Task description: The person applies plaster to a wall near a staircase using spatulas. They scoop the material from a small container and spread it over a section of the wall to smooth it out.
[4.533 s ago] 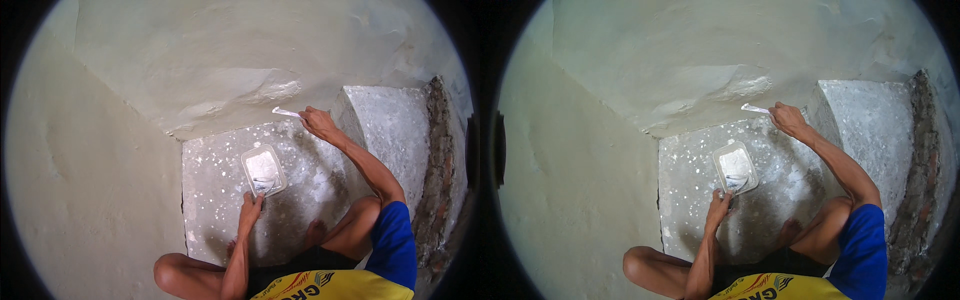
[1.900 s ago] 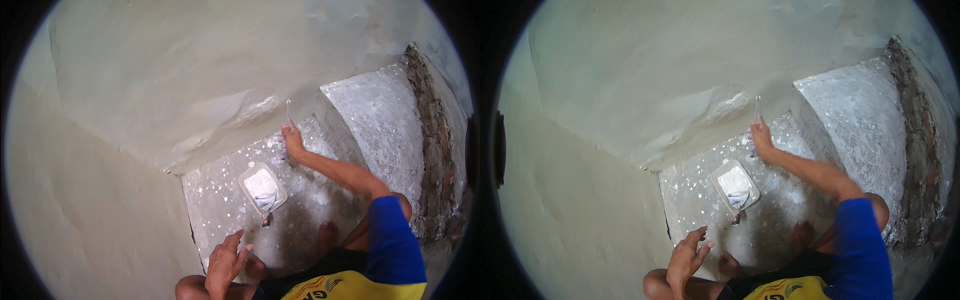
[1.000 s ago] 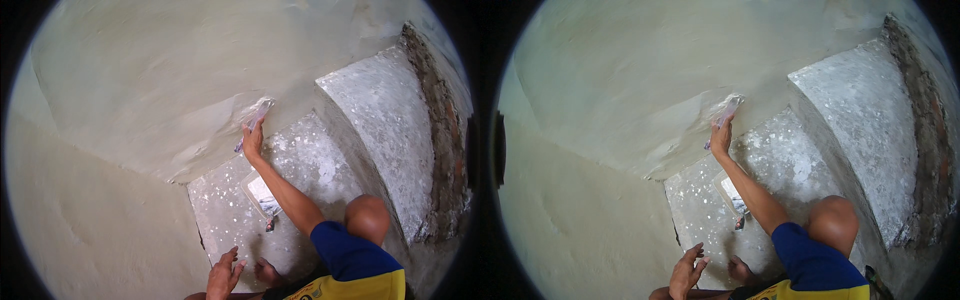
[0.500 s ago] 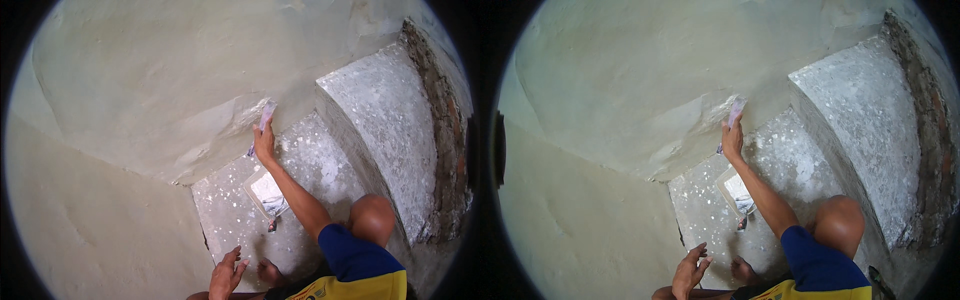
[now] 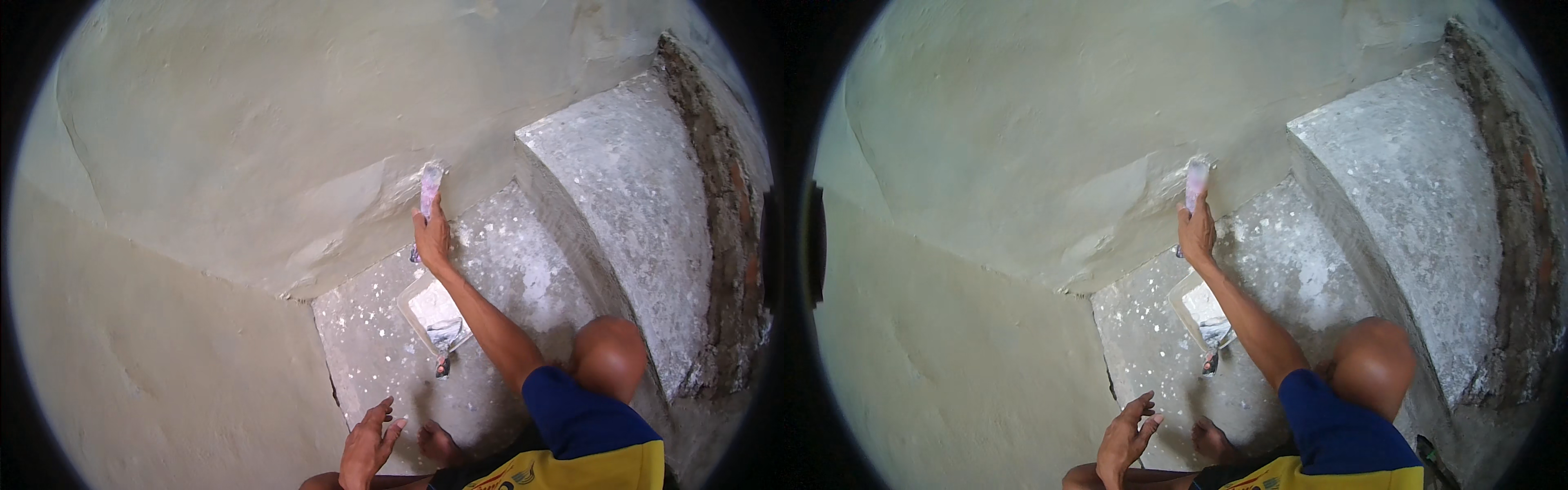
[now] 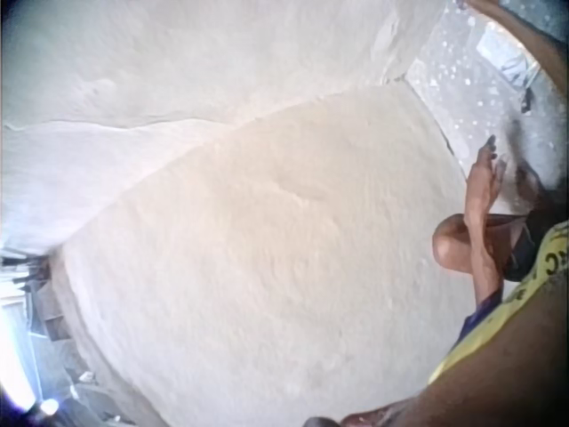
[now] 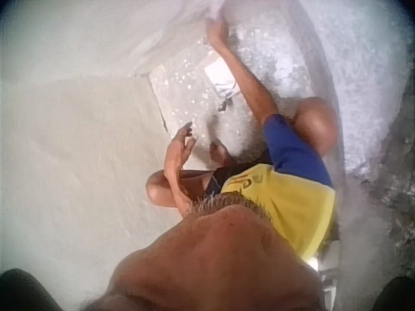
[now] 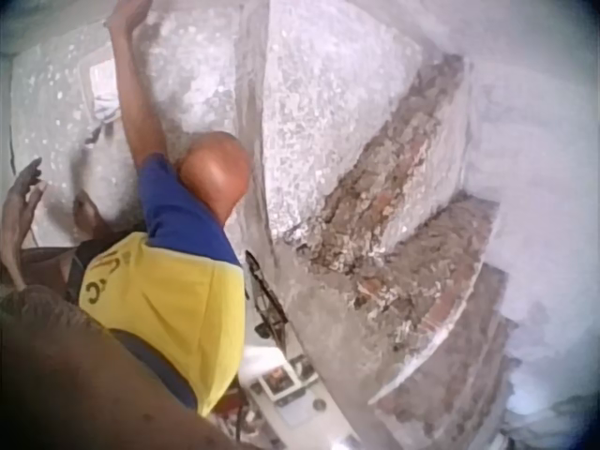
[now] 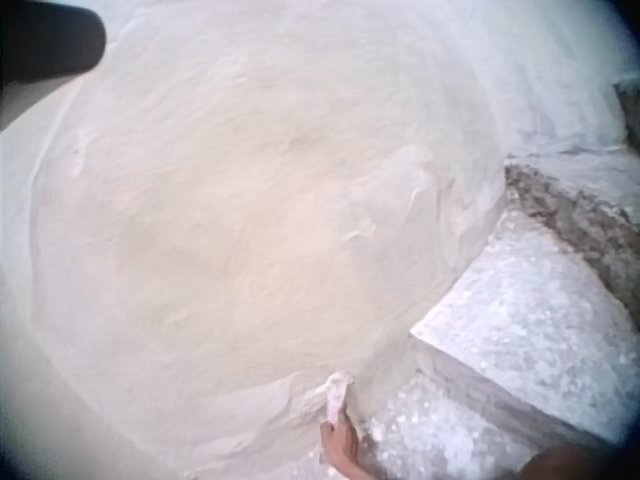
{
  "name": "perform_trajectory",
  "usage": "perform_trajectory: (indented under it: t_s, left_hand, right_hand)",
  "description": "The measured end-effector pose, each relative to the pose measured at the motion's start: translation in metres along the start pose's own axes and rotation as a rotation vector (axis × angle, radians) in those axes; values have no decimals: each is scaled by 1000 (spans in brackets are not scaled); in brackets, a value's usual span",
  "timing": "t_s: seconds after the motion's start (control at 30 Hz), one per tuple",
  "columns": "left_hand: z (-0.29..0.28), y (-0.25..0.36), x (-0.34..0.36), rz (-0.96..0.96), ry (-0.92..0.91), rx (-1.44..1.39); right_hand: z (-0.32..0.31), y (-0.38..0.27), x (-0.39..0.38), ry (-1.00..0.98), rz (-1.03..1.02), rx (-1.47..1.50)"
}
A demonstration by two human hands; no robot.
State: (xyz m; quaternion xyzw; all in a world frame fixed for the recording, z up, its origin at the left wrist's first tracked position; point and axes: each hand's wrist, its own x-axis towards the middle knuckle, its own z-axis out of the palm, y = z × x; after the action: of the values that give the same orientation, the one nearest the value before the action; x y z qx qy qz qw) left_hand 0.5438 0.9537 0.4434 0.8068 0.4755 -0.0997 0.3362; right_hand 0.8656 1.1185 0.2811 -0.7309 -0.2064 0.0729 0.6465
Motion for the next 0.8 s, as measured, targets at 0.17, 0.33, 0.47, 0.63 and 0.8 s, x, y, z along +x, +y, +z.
perform_trajectory:
  t_s: [0.17, 0.33, 0.47, 0.63, 0.8]
  left_hand:
    - [0, 0, 2, 1, 7, -2]
    - [0, 3, 1, 14, 8, 15]
    - [0, 0, -1, 2, 8, 0]
    - [-2, 6, 1, 0, -10, -18]
    - [0, -1, 0, -5, 18, -6]
  right_hand:
    - [-1, 2, -28, -245, 104, -114]
    - [-12, 18, -18, -99, 99, -1]
    - [-24, 16, 6, -46, 187, 140]
    - [-18, 20, -3, -42, 105, 13]
    - [-19, 8, -29, -278, 376, 244]
